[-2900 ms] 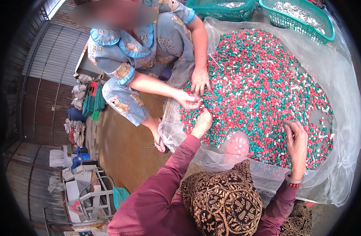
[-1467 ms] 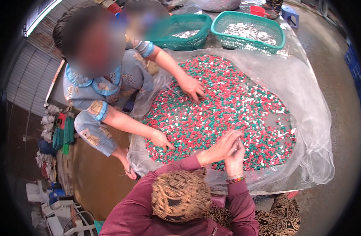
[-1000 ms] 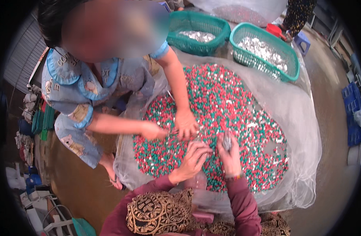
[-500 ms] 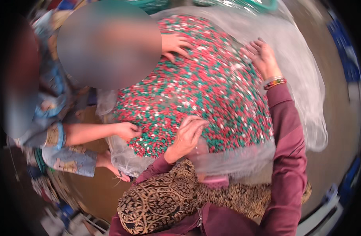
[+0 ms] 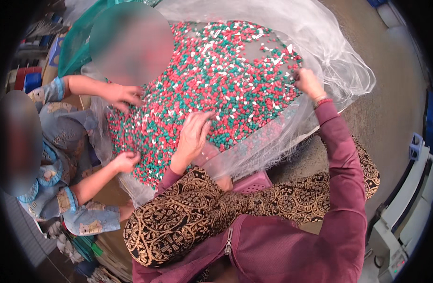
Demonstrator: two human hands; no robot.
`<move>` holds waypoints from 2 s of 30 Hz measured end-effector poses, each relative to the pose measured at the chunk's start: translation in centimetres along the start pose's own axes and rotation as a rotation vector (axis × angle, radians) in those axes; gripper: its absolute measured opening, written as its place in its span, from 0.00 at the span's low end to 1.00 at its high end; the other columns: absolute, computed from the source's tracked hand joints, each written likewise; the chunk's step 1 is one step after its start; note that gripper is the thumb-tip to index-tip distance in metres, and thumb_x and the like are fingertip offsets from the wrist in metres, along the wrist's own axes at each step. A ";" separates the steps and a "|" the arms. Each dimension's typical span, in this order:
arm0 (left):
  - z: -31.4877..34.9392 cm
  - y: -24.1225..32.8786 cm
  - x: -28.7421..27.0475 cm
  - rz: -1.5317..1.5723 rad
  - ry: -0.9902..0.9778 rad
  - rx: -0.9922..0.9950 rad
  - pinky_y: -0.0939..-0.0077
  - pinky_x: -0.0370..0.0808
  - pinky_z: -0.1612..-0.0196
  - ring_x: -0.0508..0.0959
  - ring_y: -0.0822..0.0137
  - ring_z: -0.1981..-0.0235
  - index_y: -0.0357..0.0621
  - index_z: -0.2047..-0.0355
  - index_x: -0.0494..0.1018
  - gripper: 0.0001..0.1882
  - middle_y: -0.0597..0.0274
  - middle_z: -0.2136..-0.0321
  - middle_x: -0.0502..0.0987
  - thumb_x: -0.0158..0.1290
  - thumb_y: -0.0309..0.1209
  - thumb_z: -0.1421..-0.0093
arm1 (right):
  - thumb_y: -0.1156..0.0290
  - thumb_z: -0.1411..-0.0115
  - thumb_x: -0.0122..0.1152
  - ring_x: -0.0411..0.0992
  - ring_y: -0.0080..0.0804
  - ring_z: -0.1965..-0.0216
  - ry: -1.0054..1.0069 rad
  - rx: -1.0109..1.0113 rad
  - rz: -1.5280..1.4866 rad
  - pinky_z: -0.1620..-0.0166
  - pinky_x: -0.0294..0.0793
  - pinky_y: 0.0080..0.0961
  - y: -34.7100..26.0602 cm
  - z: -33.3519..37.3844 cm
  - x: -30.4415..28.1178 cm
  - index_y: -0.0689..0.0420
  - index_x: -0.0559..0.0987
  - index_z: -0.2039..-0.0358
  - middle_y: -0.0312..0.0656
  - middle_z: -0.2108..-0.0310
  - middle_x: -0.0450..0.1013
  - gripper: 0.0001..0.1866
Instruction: The person sits on a low stool and sorts small red, green, and white plastic bottle caps from a large pile on a mesh sheet. They pick up caps by hand and place them into a green basket. A coworker also sorts caps nearby.
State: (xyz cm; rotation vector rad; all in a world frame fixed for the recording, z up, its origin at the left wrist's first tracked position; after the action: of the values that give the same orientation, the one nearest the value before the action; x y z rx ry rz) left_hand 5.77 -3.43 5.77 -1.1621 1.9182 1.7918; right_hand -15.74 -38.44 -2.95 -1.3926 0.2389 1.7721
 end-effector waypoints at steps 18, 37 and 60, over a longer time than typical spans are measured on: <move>-12.5 2.7 6.0 0.063 -0.318 0.343 0.65 0.70 0.57 0.71 0.57 0.60 0.40 0.57 0.71 0.13 0.57 0.64 0.74 0.50 0.24 0.45 | 0.62 0.44 0.58 0.67 0.31 0.58 0.386 0.453 -1.357 0.59 0.71 0.35 -1.4 3.4 0.8 0.57 0.66 0.45 0.41 0.55 0.67 0.27; -12.5 -5.2 15.5 -0.433 -0.280 0.167 0.61 0.71 0.55 0.71 0.51 0.57 0.37 0.60 0.66 0.14 0.49 0.62 0.68 0.48 0.20 0.48 | 0.73 0.47 0.55 0.65 0.51 0.53 0.291 0.304 0.041 0.54 0.68 0.46 -4.8 10.8 5.8 0.60 0.71 0.58 0.51 0.57 0.69 0.15; -13.4 -5.2 12.6 -0.635 -0.442 0.110 0.60 0.75 0.67 0.79 0.54 0.68 0.39 0.72 0.72 0.09 0.51 0.72 0.76 0.53 0.33 0.46 | 0.76 0.46 0.61 0.73 0.25 0.67 0.401 0.220 -1.384 0.69 0.74 0.20 -7.8 10.0 1.9 0.55 0.63 0.41 0.44 0.58 0.69 0.31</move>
State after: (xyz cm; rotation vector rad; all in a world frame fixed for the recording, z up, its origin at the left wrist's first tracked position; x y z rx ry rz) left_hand 5.56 -19.96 -3.75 -1.0617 1.2004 1.4171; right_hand -17.37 -26.61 1.61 -1.2066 -0.2824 0.3190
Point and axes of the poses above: each hand's wrist, its own z-axis away from the middle knuckle, its own x-axis out of the palm, y = z × x, the point moved 2 cm from there along -z, towards the middle knuckle
